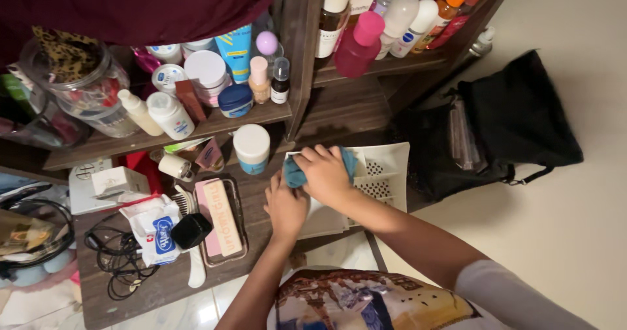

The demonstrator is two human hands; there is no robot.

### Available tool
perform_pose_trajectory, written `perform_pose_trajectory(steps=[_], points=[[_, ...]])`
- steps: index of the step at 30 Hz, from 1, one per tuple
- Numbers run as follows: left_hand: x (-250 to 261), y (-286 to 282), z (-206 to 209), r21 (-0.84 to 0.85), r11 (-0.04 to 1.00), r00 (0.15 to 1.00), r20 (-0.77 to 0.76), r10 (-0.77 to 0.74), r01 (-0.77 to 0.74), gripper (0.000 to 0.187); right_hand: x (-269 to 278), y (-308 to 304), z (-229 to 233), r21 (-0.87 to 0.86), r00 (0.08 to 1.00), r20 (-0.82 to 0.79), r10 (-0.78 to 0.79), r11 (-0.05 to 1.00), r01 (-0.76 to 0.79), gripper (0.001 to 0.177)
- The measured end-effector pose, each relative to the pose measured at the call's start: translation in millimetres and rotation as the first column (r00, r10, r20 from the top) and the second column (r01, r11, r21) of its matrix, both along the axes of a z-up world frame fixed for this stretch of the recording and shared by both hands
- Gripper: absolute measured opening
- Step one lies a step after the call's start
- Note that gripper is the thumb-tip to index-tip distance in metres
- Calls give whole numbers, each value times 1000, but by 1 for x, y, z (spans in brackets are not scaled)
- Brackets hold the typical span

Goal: The person wipes down a white plastic desk organizer with a blue cloth and then arranges various small items including scissors, tape, and containers inside it.

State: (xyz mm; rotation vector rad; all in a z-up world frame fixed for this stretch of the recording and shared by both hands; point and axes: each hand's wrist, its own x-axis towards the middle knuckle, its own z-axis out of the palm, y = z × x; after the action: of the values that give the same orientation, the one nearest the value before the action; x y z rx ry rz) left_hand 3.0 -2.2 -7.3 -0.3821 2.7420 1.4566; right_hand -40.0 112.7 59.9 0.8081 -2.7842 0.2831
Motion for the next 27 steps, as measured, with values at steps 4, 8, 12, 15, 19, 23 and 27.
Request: perform_pose_trajectory(steps=[4,8,12,15,19,23,27], points=[[0,-2,7,12,1000,1000,-4,-1,1,62,-5,1,-2,-31,1000,28,-8,999,9,49],[0,-2,13,49,999,999,-31,10,-8,69,-7,11,-4,5,999,37,1,1000,-1,52],[-2,-1,6,25,1000,1000,0,7,-7,61,-6,5,-5,-42,1000,12,-11,999,12,50],[1,3,-7,24,999,998,-64,25,-24,50,-2,5,-6,40,999,-21,-24,999,25,45],[9,14,-18,131,987,983,-148,108,-89,67,4,11,1,322,968,82,-238,925,200,24],[26,39,-18,254,955,947,-237,215,-153,83,40,36,15,294,952,133,-276,928,228,20],[16,21,-18,192,980,893,-428,137,-58,77,73,29,2,305,957,-17,-289,910,280,26]])
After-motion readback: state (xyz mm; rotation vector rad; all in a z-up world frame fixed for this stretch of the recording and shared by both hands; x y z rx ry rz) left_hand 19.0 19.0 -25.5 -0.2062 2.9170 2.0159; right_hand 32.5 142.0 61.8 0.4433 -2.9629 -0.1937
